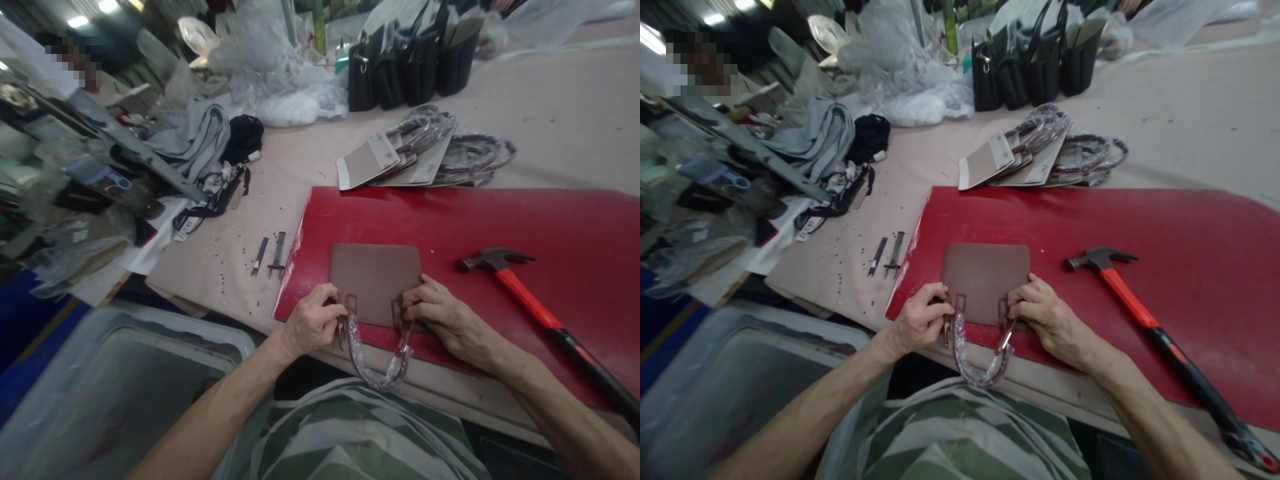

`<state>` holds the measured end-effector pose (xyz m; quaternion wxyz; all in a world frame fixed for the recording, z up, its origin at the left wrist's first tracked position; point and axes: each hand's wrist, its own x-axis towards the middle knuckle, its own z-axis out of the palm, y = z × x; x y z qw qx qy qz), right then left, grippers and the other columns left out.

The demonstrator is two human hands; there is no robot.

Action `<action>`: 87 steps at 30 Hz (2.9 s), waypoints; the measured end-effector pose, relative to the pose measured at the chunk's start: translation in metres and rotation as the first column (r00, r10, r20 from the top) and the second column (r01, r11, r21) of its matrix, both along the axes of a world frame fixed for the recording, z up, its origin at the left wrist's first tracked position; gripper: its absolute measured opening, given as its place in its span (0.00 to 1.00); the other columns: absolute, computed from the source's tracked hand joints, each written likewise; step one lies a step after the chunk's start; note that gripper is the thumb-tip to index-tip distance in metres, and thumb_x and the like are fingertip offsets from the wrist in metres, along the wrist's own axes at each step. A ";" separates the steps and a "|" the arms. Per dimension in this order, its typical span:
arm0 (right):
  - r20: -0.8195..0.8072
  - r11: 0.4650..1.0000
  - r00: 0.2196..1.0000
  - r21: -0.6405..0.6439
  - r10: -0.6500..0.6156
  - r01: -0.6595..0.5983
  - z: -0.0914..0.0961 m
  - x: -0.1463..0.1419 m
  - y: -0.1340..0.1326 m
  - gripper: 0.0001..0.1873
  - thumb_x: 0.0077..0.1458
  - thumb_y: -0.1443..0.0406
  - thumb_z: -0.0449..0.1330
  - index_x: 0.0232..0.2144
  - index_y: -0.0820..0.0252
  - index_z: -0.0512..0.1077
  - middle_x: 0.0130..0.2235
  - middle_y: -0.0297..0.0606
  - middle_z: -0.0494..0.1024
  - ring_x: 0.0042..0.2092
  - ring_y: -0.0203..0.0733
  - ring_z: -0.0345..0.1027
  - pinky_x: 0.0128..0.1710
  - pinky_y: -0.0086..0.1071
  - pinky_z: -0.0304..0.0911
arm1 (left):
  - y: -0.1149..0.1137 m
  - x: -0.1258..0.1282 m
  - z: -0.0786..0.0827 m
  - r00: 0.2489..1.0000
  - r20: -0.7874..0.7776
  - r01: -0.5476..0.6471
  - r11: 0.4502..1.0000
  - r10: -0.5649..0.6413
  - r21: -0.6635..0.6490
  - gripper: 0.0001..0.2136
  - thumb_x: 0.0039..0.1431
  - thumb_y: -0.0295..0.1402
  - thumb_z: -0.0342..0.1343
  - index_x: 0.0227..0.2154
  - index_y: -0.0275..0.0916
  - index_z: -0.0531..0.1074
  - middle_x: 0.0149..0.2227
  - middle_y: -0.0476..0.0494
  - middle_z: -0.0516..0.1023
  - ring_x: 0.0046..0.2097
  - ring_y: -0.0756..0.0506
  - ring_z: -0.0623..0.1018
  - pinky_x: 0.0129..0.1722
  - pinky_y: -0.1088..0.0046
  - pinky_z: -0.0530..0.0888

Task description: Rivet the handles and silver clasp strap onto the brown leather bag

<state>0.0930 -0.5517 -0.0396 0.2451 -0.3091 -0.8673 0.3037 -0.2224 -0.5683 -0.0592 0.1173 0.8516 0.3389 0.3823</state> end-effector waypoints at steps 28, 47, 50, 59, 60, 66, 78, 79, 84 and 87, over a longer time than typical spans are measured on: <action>-0.050 0.775 0.811 0.264 -0.583 0.574 -0.012 -0.024 -0.060 0.03 0.62 0.66 0.60 0.39 0.55 0.69 0.46 0.41 0.77 0.49 0.47 0.71 0.60 0.54 0.58 | -0.002 -0.002 -0.005 0.998 -0.069 0.006 0.997 -0.001 0.073 0.15 0.58 0.15 0.51 0.43 0.36 0.74 0.44 0.37 0.74 0.52 0.41 0.76 0.53 0.58 0.80; -0.053 0.765 0.835 0.374 -0.548 0.525 -0.019 -0.019 -0.049 0.09 0.66 0.61 0.55 0.45 0.54 0.73 0.45 0.42 0.79 0.48 0.51 0.72 0.56 0.51 0.61 | 0.008 -0.042 0.000 0.885 0.036 -0.465 0.884 0.464 0.052 0.11 0.62 0.21 0.50 0.38 0.37 0.76 0.38 0.41 0.80 0.42 0.45 0.80 0.44 0.68 0.79; -0.047 0.769 0.833 0.358 -0.551 0.529 -0.019 -0.020 -0.049 0.09 0.66 0.60 0.55 0.44 0.54 0.73 0.45 0.42 0.79 0.48 0.51 0.72 0.55 0.51 0.61 | 0.022 -0.071 0.009 0.770 -0.057 -0.638 0.765 0.635 -0.086 0.09 0.62 0.26 0.51 0.35 0.37 0.78 0.35 0.42 0.81 0.38 0.44 0.80 0.40 0.69 0.77; -0.031 0.760 0.819 0.355 -0.573 0.545 -0.018 -0.021 -0.049 0.10 0.67 0.59 0.54 0.43 0.54 0.73 0.45 0.43 0.78 0.47 0.51 0.72 0.54 0.52 0.63 | 0.058 -0.104 0.026 0.559 -0.404 -0.829 0.464 0.724 -0.314 0.12 0.61 0.34 0.55 0.40 0.37 0.82 0.38 0.41 0.85 0.41 0.42 0.82 0.42 0.71 0.73; -0.032 0.759 0.821 0.361 -0.570 0.541 -0.017 -0.021 -0.049 0.09 0.67 0.60 0.54 0.43 0.54 0.73 0.45 0.43 0.78 0.47 0.52 0.72 0.53 0.52 0.63 | 0.062 -0.104 0.027 0.556 -0.425 -0.831 0.457 0.714 -0.318 0.12 0.61 0.35 0.55 0.40 0.37 0.82 0.38 0.40 0.85 0.41 0.42 0.82 0.42 0.71 0.73; -0.068 0.755 0.842 0.409 -0.536 0.513 -0.016 -0.020 -0.044 0.08 0.65 0.59 0.55 0.43 0.50 0.72 0.43 0.44 0.78 0.45 0.57 0.73 0.45 0.52 0.65 | 0.089 -0.109 0.034 0.555 -0.544 -0.832 0.436 0.630 -0.344 0.12 0.61 0.35 0.55 0.39 0.38 0.83 0.38 0.40 0.85 0.42 0.42 0.82 0.39 0.72 0.71; -0.025 0.752 0.809 0.352 -0.587 0.557 -0.013 -0.024 -0.048 0.10 0.66 0.61 0.54 0.41 0.55 0.74 0.43 0.43 0.79 0.46 0.50 0.72 0.50 0.47 0.65 | 0.118 -0.101 0.032 0.508 -0.737 -0.837 0.459 0.447 -0.298 0.14 0.56 0.44 0.56 0.29 0.38 0.81 0.29 0.39 0.82 0.36 0.40 0.81 0.33 0.70 0.70; -0.023 0.750 0.809 0.360 -0.587 0.555 -0.012 -0.025 -0.048 0.10 0.66 0.62 0.54 0.41 0.56 0.74 0.43 0.43 0.79 0.46 0.50 0.72 0.50 0.47 0.65 | 0.119 -0.101 0.031 0.503 -0.748 -0.835 0.467 0.433 -0.291 0.15 0.56 0.44 0.56 0.29 0.38 0.80 0.27 0.39 0.81 0.35 0.40 0.81 0.33 0.70 0.70; -0.026 0.748 0.812 0.371 -0.583 0.550 -0.008 -0.027 -0.049 0.09 0.66 0.63 0.54 0.41 0.57 0.74 0.43 0.43 0.79 0.46 0.49 0.73 0.50 0.47 0.65 | 0.121 -0.103 0.029 0.488 -0.759 -0.833 0.490 0.431 -0.258 0.14 0.55 0.43 0.57 0.29 0.38 0.80 0.31 0.38 0.83 0.37 0.39 0.81 0.33 0.69 0.70; -0.055 0.749 0.816 0.366 -0.575 0.552 -0.007 -0.026 -0.048 0.09 0.65 0.62 0.55 0.41 0.55 0.75 0.43 0.43 0.79 0.45 0.50 0.73 0.47 0.47 0.66 | 0.120 -0.105 0.031 0.509 -0.722 -0.837 0.464 0.468 -0.290 0.14 0.56 0.42 0.57 0.31 0.38 0.81 0.32 0.38 0.83 0.38 0.40 0.81 0.34 0.70 0.69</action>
